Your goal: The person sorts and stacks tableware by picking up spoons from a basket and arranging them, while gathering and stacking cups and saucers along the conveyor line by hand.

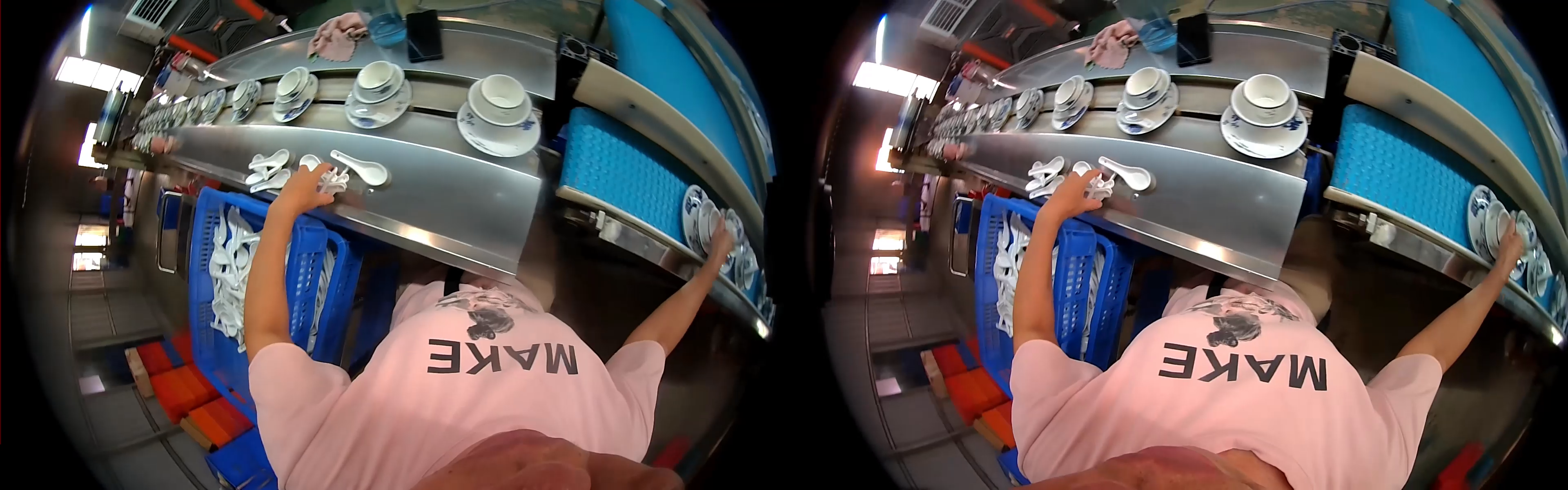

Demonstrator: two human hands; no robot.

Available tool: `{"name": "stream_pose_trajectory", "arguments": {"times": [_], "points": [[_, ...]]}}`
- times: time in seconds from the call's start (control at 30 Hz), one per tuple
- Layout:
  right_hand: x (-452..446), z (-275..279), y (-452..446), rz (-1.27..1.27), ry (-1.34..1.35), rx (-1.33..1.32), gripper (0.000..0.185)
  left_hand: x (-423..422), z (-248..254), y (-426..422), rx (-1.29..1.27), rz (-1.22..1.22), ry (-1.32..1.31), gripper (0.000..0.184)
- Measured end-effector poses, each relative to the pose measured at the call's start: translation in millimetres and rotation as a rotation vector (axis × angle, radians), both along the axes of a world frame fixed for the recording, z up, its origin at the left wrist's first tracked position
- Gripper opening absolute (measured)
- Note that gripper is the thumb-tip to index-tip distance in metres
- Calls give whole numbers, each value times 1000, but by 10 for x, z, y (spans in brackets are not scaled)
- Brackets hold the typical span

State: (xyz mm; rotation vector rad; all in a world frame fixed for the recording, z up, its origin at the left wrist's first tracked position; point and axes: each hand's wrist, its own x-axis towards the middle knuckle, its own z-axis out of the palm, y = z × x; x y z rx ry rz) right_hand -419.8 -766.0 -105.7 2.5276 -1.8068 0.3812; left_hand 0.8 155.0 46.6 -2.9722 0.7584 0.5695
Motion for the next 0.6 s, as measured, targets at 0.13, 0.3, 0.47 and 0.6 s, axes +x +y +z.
{"name": "stream_pose_trajectory", "arguments": {"times": [0.13,0.3,0.47,0.6], "points": [[216,338,585,95,-261,302,63,-268,10,-531,28,-73,-109,56],[302,235,916,274,-75,-36,50,-533,158,-926,-50,-296,-69,62],[672,640,1970,385,-542,476,40,-594,261,-1184,-103,-280,-18,55],[1093,850,2593,529,-667,647,35,-556,67,-1430,-134,-267,-248,39]]}}
